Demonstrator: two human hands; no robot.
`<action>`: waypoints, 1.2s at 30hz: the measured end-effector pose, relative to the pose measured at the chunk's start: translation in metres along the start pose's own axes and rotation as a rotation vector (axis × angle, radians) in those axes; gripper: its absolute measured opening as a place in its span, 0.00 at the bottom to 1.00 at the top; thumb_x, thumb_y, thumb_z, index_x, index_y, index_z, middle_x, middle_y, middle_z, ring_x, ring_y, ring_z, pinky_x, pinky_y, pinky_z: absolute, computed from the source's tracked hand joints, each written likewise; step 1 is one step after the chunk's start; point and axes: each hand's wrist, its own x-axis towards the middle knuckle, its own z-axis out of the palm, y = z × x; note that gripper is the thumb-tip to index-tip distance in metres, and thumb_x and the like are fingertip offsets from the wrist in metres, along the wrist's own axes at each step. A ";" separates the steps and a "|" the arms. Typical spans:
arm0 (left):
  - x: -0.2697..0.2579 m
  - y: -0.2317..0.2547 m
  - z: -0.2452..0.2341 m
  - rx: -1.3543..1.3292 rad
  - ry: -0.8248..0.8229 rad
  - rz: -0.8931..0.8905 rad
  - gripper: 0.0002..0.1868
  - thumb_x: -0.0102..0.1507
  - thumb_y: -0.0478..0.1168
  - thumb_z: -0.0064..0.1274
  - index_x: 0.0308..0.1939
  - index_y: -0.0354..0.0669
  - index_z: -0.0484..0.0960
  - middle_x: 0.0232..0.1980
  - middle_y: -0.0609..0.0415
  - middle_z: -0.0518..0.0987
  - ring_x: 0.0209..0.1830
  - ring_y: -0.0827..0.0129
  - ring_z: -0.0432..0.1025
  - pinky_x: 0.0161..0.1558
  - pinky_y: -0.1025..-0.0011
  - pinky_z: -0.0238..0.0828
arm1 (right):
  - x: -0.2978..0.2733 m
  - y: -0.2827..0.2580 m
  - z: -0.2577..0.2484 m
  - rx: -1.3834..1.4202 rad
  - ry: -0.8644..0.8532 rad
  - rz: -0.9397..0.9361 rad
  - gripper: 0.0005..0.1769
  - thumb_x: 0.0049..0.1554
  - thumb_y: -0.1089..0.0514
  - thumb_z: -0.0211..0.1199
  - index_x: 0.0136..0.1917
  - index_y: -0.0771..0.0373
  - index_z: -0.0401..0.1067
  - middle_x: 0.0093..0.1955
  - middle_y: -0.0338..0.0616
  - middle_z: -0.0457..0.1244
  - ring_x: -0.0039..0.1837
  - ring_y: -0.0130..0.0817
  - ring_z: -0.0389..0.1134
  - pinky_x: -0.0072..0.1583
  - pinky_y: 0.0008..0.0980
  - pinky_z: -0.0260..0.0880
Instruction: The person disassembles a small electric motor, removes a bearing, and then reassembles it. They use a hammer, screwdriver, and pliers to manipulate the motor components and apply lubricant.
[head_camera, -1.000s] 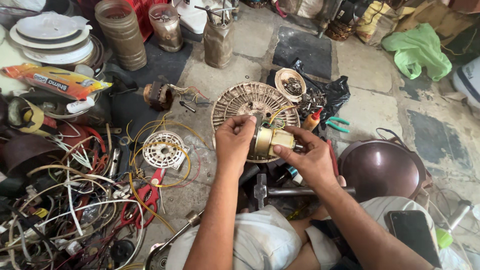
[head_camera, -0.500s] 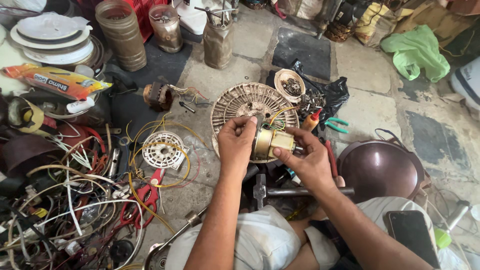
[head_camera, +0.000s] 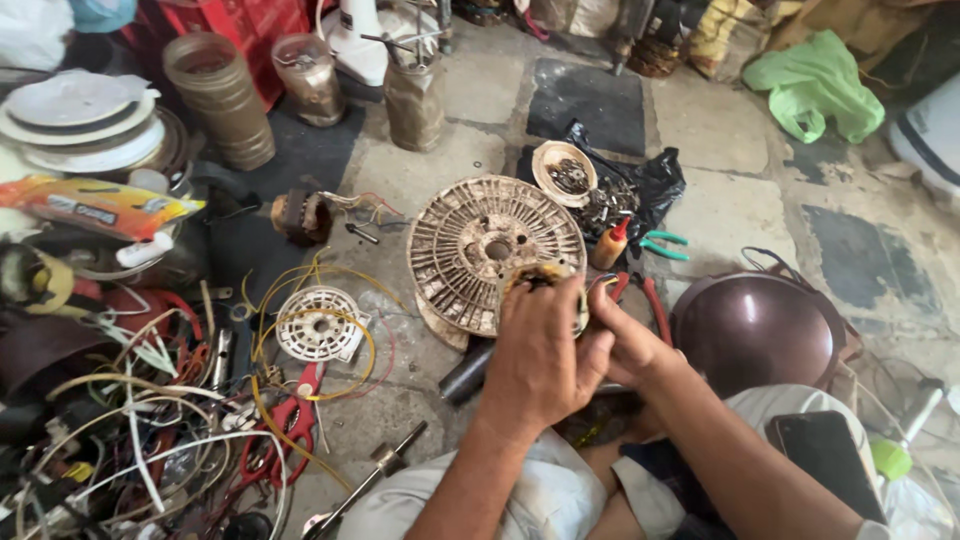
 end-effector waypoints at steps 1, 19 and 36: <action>0.001 0.003 0.001 0.042 -0.059 0.058 0.33 0.70 0.51 0.50 0.71 0.32 0.65 0.48 0.43 0.75 0.49 0.49 0.71 0.65 0.45 0.61 | -0.001 0.003 -0.009 0.016 0.042 0.003 0.33 0.63 0.38 0.59 0.71 0.62 0.64 0.65 0.52 0.64 0.67 0.44 0.66 0.67 0.46 0.69; 0.000 -0.037 0.022 -0.330 0.173 -0.202 0.55 0.48 0.40 0.80 0.73 0.39 0.61 0.64 0.41 0.77 0.65 0.54 0.76 0.67 0.60 0.75 | 0.037 -0.023 0.009 0.004 -0.123 -0.043 0.42 0.57 0.36 0.66 0.75 0.62 0.62 0.73 0.51 0.61 0.71 0.42 0.66 0.71 0.45 0.68; -0.009 -0.096 0.020 -0.250 0.590 -0.583 0.55 0.54 0.36 0.77 0.75 0.37 0.53 0.73 0.41 0.64 0.74 0.55 0.64 0.76 0.60 0.61 | 0.036 0.025 -0.174 -0.068 1.098 -0.374 0.30 0.56 0.66 0.60 0.72 0.56 0.69 0.40 0.40 0.55 0.37 0.32 0.53 0.33 0.32 0.55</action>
